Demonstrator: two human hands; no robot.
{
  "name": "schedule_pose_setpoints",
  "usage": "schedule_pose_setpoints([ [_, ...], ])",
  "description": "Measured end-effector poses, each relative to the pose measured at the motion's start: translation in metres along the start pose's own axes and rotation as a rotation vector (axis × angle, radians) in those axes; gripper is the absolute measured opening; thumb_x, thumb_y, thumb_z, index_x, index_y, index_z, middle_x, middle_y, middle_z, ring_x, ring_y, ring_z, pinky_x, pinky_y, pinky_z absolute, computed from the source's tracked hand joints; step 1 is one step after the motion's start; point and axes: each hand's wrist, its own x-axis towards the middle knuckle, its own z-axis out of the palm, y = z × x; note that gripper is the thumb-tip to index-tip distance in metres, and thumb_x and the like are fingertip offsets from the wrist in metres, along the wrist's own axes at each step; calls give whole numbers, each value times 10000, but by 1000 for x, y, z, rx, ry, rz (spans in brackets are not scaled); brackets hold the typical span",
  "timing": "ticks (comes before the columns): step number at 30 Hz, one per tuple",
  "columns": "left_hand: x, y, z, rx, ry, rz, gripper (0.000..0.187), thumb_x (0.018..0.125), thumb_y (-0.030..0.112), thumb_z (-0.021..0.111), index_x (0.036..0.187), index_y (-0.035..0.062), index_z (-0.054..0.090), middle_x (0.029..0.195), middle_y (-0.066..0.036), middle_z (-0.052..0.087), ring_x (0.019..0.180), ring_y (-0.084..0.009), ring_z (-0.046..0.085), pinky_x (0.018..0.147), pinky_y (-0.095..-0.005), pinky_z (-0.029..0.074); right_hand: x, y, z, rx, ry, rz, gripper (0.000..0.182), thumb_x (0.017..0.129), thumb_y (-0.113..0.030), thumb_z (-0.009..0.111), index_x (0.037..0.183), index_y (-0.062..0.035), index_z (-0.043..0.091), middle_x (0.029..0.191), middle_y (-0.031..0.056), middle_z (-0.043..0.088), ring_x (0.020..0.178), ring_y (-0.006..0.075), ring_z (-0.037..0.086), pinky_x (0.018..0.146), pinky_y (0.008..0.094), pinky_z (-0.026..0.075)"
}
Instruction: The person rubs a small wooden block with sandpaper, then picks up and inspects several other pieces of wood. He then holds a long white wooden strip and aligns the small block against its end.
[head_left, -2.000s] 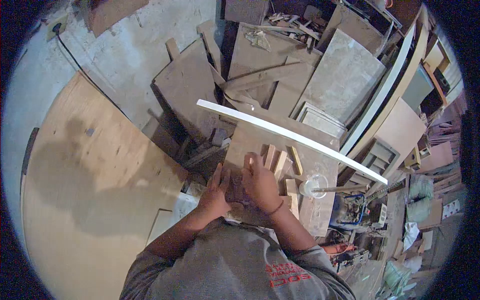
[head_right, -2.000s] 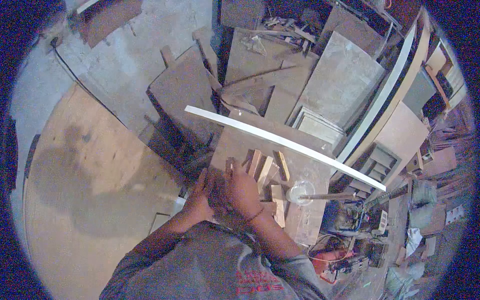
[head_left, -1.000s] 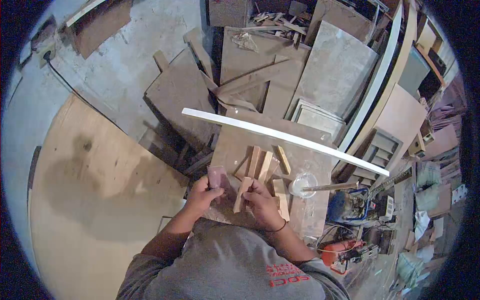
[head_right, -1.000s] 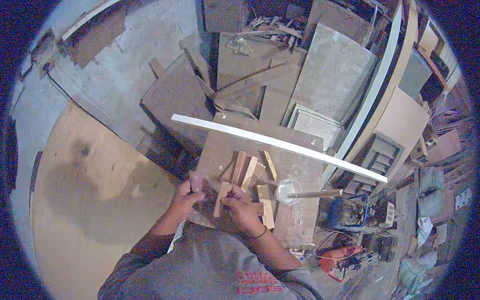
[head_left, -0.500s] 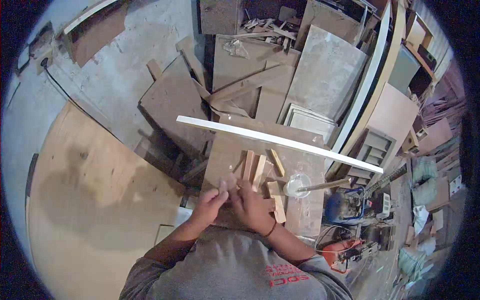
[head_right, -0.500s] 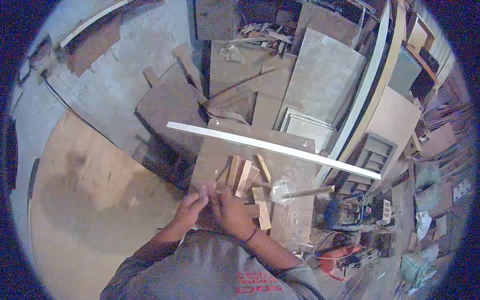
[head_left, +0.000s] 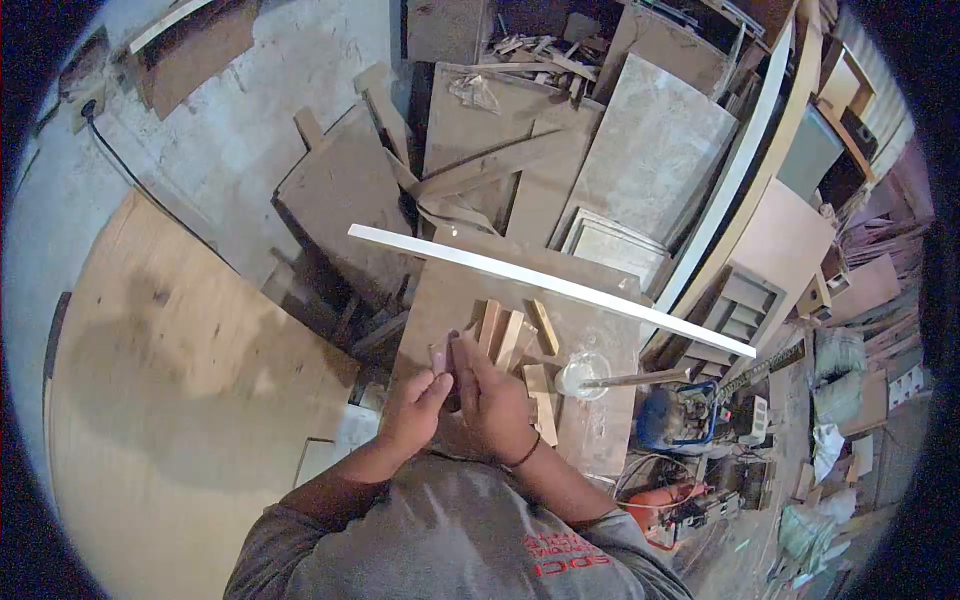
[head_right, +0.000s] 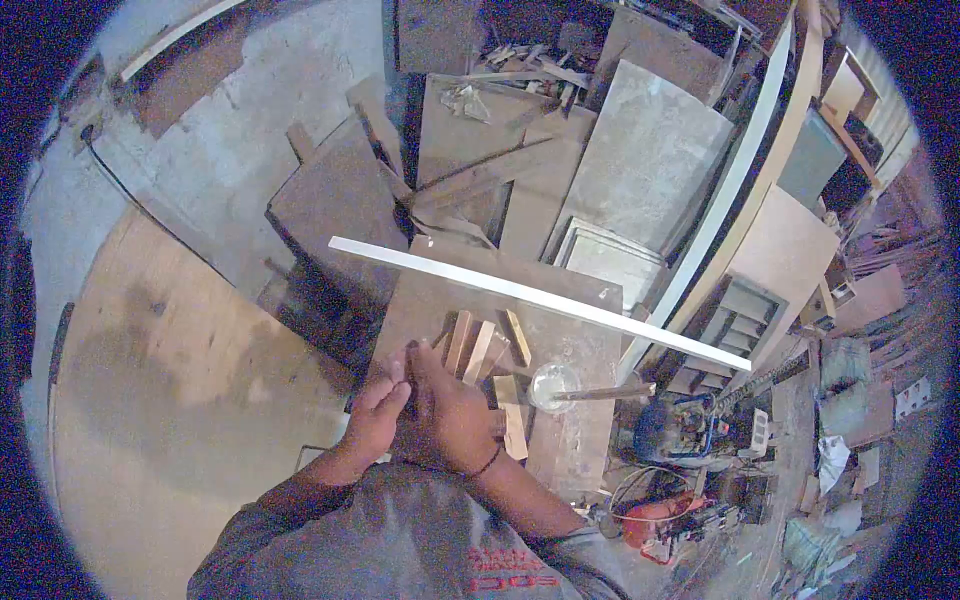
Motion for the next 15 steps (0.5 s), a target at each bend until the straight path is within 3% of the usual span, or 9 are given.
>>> schedule_pose_setpoints([
  [1,-3,4,-1,55,0,16,289,998,262,557,934,-5,649,813,-15,609,766,-122,549,708,-316,465,0,0,-1,14,-11,31,507,908,-92,597,1401,-101,474,1018,240,671,771,387,687,663,459,555],
  [4,0,7,-5,-211,5,-150,244,978,226,585,948,-9,648,811,-51,617,770,-123,552,719,-324,474,-4,5,11,69,-18,-162,504,902,-104,609,1391,-124,488,955,224,679,754,386,682,644,462,545],
  [6,7,-6,-9,-402,-2,-182,215,963,199,601,966,-12,647,839,-78,638,782,-127,564,722,-333,481,-5,2,9,23,-53,-130,504,899,-118,621,1386,-135,492,926,218,678,749,390,678,633,464,537],
  [9,2,18,-25,73,-205,75,183,929,162,632,999,-6,647,892,-98,664,817,-127,592,734,-330,491,6,-8,-6,-10,-49,-76,530,884,-129,648,1387,-120,482,969,216,678,781,397,677,650,458,545],
  [11,6,29,-28,118,-221,63,181,914,143,642,1020,-4,642,907,-95,670,833,-129,605,736,-328,493,10,-6,-5,-68,-88,-8,547,879,-133,658,1393,-113,474,986,211,679,799,395,678,666,459,548],
  [15,8,27,-30,-37,-196,51,201,888,108,645,1058,2,633,924,-105,680,864,-131,624,741,-325,500,8,-2,5,46,-38,-189,532,883,-149,657,1380,-91,477,947,210,675,817,395,670,684,469,536],
])
